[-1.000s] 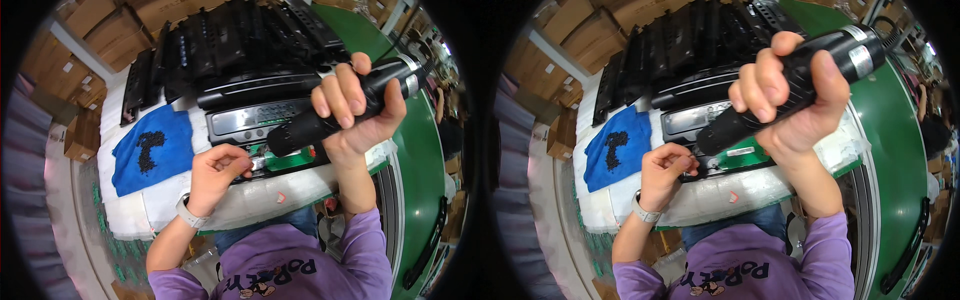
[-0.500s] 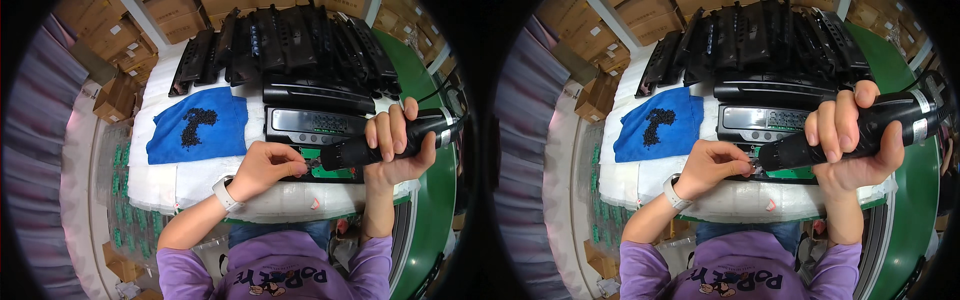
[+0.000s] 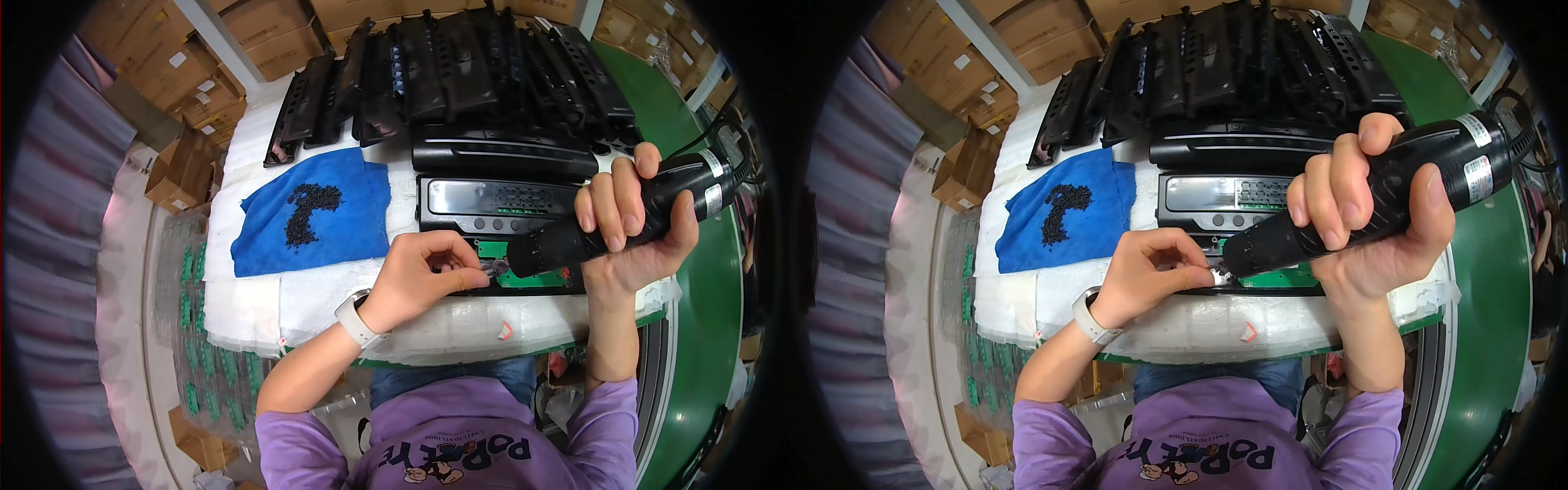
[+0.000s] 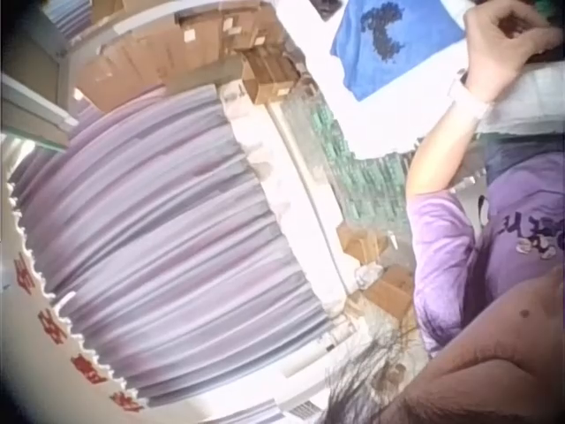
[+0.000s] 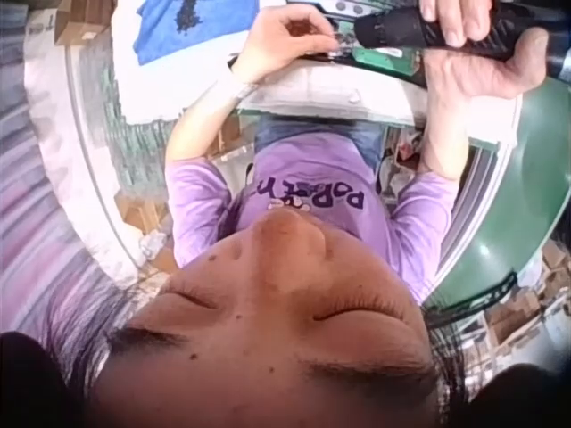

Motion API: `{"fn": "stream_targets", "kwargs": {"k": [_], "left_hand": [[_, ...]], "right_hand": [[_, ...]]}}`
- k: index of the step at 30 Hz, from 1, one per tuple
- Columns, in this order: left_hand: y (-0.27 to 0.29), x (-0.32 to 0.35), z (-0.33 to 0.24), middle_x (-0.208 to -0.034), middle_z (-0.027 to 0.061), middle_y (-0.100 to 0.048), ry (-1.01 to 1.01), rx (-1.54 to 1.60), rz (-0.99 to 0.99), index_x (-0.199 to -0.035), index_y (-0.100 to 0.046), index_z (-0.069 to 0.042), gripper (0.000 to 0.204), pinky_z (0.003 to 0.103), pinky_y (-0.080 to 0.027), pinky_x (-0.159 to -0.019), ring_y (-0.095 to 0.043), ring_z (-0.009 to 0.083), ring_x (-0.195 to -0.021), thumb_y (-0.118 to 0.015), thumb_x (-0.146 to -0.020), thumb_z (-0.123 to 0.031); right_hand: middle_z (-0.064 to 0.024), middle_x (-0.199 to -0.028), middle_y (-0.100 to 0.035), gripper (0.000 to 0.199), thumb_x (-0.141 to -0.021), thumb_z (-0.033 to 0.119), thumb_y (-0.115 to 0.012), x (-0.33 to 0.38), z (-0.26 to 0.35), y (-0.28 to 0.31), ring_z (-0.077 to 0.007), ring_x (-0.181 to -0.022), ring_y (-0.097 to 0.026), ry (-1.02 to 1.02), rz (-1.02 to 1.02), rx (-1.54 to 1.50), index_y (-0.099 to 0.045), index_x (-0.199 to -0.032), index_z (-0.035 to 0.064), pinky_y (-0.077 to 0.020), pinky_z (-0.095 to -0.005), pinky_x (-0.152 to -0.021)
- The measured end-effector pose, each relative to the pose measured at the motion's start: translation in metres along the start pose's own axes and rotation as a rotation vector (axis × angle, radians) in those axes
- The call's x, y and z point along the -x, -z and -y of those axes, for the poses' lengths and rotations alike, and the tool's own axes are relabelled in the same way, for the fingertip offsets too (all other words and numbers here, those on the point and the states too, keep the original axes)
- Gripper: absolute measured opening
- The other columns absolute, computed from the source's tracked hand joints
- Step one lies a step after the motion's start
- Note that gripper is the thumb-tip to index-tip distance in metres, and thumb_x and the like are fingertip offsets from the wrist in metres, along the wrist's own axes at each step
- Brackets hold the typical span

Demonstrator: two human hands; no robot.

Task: Assembling printer toner cartridges by attaching components and securing them with an electric screwdriver.

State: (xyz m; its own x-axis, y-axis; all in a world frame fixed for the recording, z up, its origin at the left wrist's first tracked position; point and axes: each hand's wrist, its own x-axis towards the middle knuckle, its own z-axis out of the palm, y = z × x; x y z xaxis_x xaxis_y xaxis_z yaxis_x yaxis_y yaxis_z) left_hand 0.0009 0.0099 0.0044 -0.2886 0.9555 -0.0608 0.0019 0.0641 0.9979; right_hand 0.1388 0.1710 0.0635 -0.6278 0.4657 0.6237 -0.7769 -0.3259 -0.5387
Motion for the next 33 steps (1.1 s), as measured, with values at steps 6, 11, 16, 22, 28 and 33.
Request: {"fn": "stream_targets", "kwargs": {"k": [6, 11, 16, 22, 28, 33], "left_hand": [[0.003, 0.001, 0.003, -0.065, -0.0011, -0.06, -0.067, -0.161, 0.009, -0.07, -0.062, -0.001, 0.012, 0.016, -0.039, -0.052, -0.048, 0.0014, -0.057, -0.073, -0.07, -0.006], [-0.002, 0.001, 0.006, -0.062, -0.0026, -0.057, -0.087, -0.164, -0.053, -0.068, -0.06, -0.002, 0.015, 0.015, -0.038, -0.051, -0.045, 0.0004, -0.055, -0.074, -0.069, -0.005], [0.0, 0.0, 0.015, -0.065, -0.0026, -0.057, -0.091, -0.034, -0.186, -0.069, -0.058, -0.004, 0.017, 0.015, -0.037, -0.052, -0.047, 0.0012, -0.058, -0.075, -0.066, -0.004], [0.013, 0.002, -0.01, -0.093, 0.0027, -0.059, -0.296, -0.304, -0.132, -0.098, -0.057, -0.002, 0.041, 0.023, -0.042, -0.069, -0.055, 0.0124, -0.082, -0.073, -0.06, -0.01], [0.083, 0.003, -0.011, -0.085, 0.0142, -0.057, -0.164, -1.476, -0.712, -0.091, -0.059, -0.001, 0.028, 0.037, -0.045, -0.067, -0.056, 0.0308, -0.078, -0.069, -0.071, -0.018], [0.109, 0.005, 0.0, -0.081, 0.012, -0.055, 0.008, -1.331, -0.63, -0.085, -0.059, -0.002, 0.022, 0.035, -0.044, -0.061, -0.055, 0.0288, -0.072, -0.069, -0.07, -0.015]], "right_hand": [[-0.0008, -0.059, -0.045, 0.037, -0.087, 0.039, -0.045, 0.003, -0.007, -0.003, -0.011, -0.045, -0.042, -0.033, -0.035, 0.008, -0.045, -0.099, 0.004, -0.0392, -0.0293, -0.053], [-0.0015, -0.059, -0.045, 0.036, -0.087, 0.038, -0.044, 0.006, -0.01, -0.01, -0.0115, -0.045, -0.042, -0.026, -0.141, 0.072, -0.046, -0.098, 0.0037, -0.0395, -0.0298, -0.053], [-0.0015, -0.059, -0.045, 0.035, -0.089, 0.037, -0.042, 0.004, -0.015, -0.009, -0.0122, -0.048, -0.042, 0.047, -0.282, -0.05, -0.049, -0.097, 0.004, -0.0396, -0.0305, -0.055], [-0.0023, -0.058, -0.046, 0.03, -0.09, 0.029, -0.042, -0.011, 0.011, 0.001, -0.0121, -0.046, -0.044, -0.149, -0.181, -0.029, -0.05, -0.096, 0.0011, -0.0402, -0.0291, -0.051], [-0.0039, -0.051, -0.046, 0.02, -0.075, 0.015, -0.061, -0.013, 0.026, 0.004, -0.0096, -0.038, -0.042, -0.155, -0.156, 0.38, -0.053, -0.074, -0.0034, -0.0348, -0.0217, -0.037], [-0.0021, -0.051, -0.049, 0.02, -0.074, 0.017, -0.064, -0.018, 0.023, 0.01, -0.0091, -0.039, -0.045, -0.16, -0.155, 0.539, -0.056, -0.071, -0.0007, -0.0344, -0.0213, -0.037]]}}
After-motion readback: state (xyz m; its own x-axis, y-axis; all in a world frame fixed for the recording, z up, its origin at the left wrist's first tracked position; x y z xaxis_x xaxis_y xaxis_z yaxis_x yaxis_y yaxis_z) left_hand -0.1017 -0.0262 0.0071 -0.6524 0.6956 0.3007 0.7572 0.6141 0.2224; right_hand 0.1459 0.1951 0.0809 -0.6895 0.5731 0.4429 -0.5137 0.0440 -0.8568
